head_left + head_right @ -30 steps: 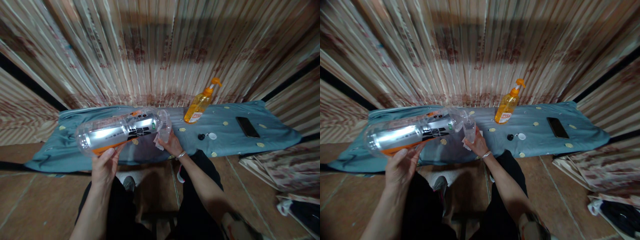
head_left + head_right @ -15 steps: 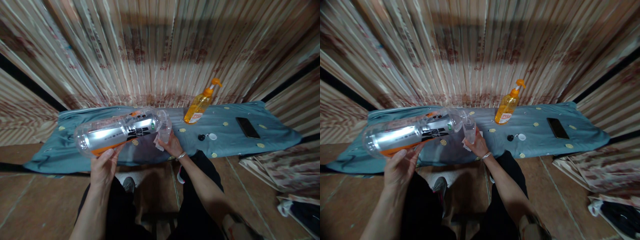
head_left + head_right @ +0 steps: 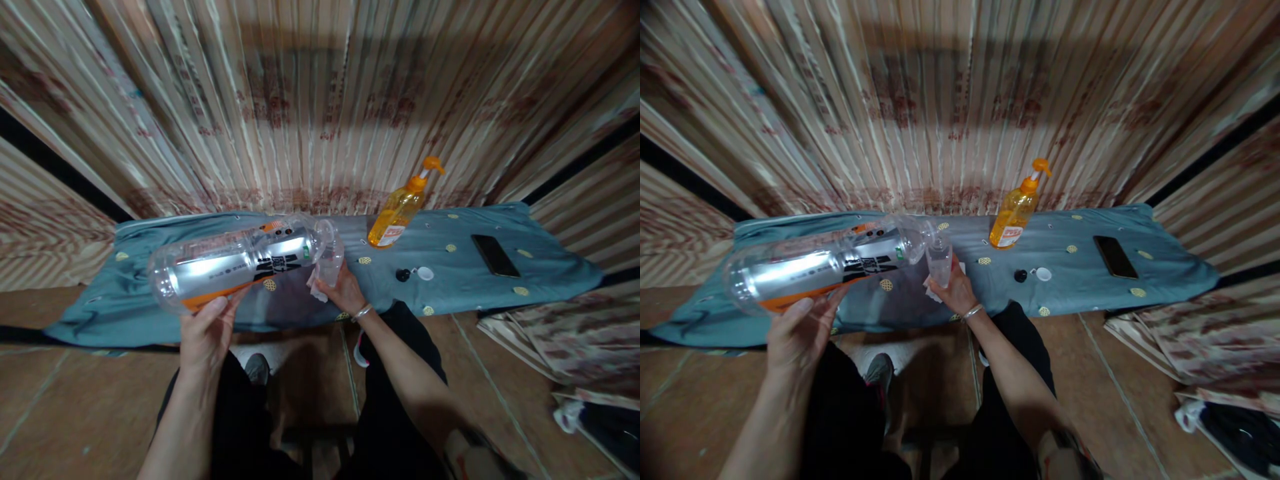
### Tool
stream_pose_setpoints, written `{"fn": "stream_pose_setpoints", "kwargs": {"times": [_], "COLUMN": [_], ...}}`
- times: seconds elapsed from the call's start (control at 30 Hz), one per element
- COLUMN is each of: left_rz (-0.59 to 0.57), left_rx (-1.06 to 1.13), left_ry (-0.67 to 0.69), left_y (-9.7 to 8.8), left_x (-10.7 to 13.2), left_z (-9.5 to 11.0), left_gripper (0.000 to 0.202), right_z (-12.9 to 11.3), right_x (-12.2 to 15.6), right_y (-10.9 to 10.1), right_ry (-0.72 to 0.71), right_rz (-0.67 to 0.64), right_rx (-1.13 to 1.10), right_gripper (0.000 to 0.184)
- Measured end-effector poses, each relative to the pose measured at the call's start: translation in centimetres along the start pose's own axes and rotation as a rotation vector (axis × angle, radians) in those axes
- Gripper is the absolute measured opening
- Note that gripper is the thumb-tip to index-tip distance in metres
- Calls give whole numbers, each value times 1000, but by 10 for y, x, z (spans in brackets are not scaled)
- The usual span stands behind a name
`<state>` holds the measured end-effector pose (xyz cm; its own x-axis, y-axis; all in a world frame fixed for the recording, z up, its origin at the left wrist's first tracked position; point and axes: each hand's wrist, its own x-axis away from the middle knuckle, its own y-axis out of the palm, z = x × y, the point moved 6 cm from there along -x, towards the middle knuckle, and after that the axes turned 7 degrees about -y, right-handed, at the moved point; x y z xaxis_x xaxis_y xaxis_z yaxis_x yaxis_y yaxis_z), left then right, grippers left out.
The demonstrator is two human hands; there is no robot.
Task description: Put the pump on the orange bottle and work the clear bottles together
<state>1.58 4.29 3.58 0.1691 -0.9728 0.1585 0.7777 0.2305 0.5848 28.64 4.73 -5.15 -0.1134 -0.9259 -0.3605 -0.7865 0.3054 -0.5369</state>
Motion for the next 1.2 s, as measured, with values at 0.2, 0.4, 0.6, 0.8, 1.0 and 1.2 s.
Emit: {"fn": "stream_pose_setpoints", "kwargs": {"times": [0.2,0.4,0.6,0.8,1.0,1.2], "left_rz": [-48,-93,-114,-98,-121,-121], "left_rx": [-55,-72,-92,-51,-39,-36], "left_ry": [52,75,80,63,73,62], "left_y": [1,4,3,3,4,4], "left_x": [-1,-1,-2,-2,-2,-2], "left_z": [2,4,3,2,3,2], "left_gripper": [43,43,45,47,44,49], "right_z": [3,3,0,-1,-1,-2], "right_x": [1,0,0,0,0,0], "right_y": [1,1,0,0,-2,-3], "right_ry": [-21,19,13,39,29,1], "right_rz": [22,5,12,-9,-6,-12], "right_rx": [32,62,29,9,15,28], "right_gripper": [70,74,71,71,74,75]}}
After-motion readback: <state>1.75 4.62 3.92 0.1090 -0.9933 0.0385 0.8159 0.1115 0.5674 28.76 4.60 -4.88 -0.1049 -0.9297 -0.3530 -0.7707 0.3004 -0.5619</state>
